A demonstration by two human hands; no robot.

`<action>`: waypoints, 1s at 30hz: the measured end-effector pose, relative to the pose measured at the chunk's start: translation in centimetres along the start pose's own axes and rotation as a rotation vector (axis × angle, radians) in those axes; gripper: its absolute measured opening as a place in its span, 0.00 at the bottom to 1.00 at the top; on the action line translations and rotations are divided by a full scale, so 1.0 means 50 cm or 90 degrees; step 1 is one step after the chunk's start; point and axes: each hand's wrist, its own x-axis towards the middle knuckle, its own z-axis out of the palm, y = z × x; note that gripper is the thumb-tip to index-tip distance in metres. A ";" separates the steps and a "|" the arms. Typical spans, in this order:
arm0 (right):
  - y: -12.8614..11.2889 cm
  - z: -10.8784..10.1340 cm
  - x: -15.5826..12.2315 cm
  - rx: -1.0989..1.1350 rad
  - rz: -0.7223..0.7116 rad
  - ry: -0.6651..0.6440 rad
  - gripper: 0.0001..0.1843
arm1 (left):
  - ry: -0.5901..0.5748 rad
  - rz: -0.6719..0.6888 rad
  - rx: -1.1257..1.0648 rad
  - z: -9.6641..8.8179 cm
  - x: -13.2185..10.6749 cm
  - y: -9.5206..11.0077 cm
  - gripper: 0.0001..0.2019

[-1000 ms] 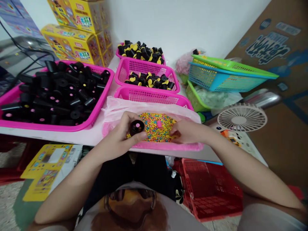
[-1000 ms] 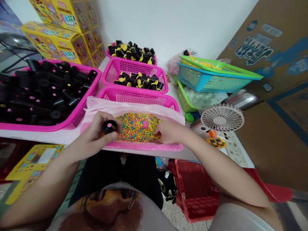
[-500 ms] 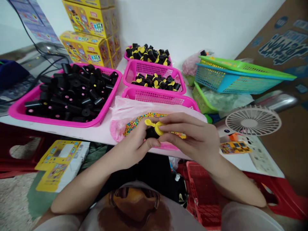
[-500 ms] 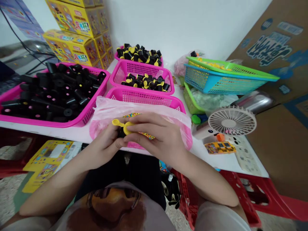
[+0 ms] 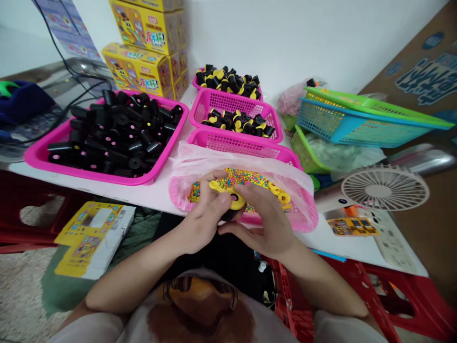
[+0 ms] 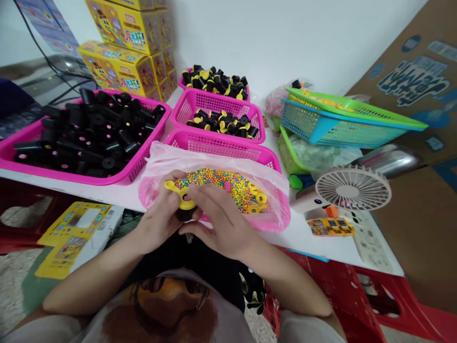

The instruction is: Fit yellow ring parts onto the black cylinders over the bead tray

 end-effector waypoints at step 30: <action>-0.026 0.066 -0.015 0.281 0.057 0.159 0.21 | -0.048 -0.134 -0.142 0.022 -0.025 -0.015 0.38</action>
